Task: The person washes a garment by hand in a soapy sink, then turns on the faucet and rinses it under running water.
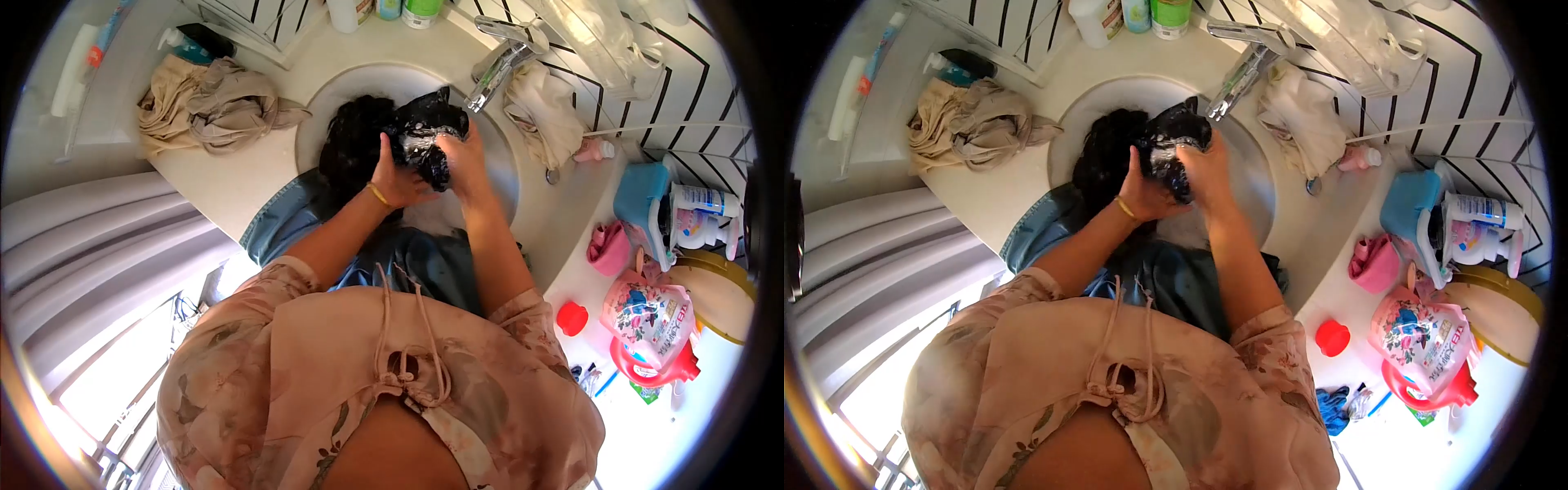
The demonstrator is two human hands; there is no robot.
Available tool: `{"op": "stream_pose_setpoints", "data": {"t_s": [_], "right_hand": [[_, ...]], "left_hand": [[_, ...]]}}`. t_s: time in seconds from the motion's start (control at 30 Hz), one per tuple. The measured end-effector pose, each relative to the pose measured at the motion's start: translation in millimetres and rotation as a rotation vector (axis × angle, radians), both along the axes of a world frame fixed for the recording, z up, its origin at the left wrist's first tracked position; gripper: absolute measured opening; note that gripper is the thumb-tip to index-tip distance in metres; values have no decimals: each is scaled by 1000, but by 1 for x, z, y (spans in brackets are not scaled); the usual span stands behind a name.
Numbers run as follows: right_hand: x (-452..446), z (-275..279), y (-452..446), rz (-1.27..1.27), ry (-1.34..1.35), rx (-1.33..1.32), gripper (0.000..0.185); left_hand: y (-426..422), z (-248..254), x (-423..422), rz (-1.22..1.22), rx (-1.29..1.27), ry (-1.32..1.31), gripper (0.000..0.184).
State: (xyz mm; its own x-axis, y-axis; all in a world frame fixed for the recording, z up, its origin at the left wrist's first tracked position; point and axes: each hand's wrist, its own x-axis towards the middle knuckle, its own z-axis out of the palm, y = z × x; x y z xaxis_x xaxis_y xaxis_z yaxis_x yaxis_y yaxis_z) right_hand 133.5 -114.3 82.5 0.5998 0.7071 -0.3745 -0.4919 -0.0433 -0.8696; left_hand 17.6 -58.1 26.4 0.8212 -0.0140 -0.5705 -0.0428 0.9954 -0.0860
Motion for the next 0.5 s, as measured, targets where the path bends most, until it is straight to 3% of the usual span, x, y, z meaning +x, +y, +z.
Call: {"op": "stream_pose_setpoints", "data": {"t_s": [0.03,0.13,0.17,0.2,0.33,0.37,0.43,0.47,0.5], "right_hand": [[-8,13,-1,-23,26,39,39],[-21,27,-5,-23,153,104,44],[-24,28,-4,-29,220,162,41],[-26,28,-2,-35,290,223,38],[-27,11,6,-315,409,-40,51],[-35,-8,7,-266,356,-22,43],[-77,-36,11,-209,-685,-328,37],[-90,-39,12,-152,-1206,-475,36],[-89,-38,12,-106,-1280,-448,36]], "left_hand": [[-7,1,14,206,131,-170,110],[17,-8,27,285,173,-564,96],[25,6,29,312,156,-567,99],[27,21,31,401,110,-465,91],[63,11,26,277,136,-291,56],[67,7,26,285,191,-211,50],[92,-34,25,166,222,-111,38],[82,-34,19,316,955,-51,33],[68,-34,19,100,1141,86,31]]}}
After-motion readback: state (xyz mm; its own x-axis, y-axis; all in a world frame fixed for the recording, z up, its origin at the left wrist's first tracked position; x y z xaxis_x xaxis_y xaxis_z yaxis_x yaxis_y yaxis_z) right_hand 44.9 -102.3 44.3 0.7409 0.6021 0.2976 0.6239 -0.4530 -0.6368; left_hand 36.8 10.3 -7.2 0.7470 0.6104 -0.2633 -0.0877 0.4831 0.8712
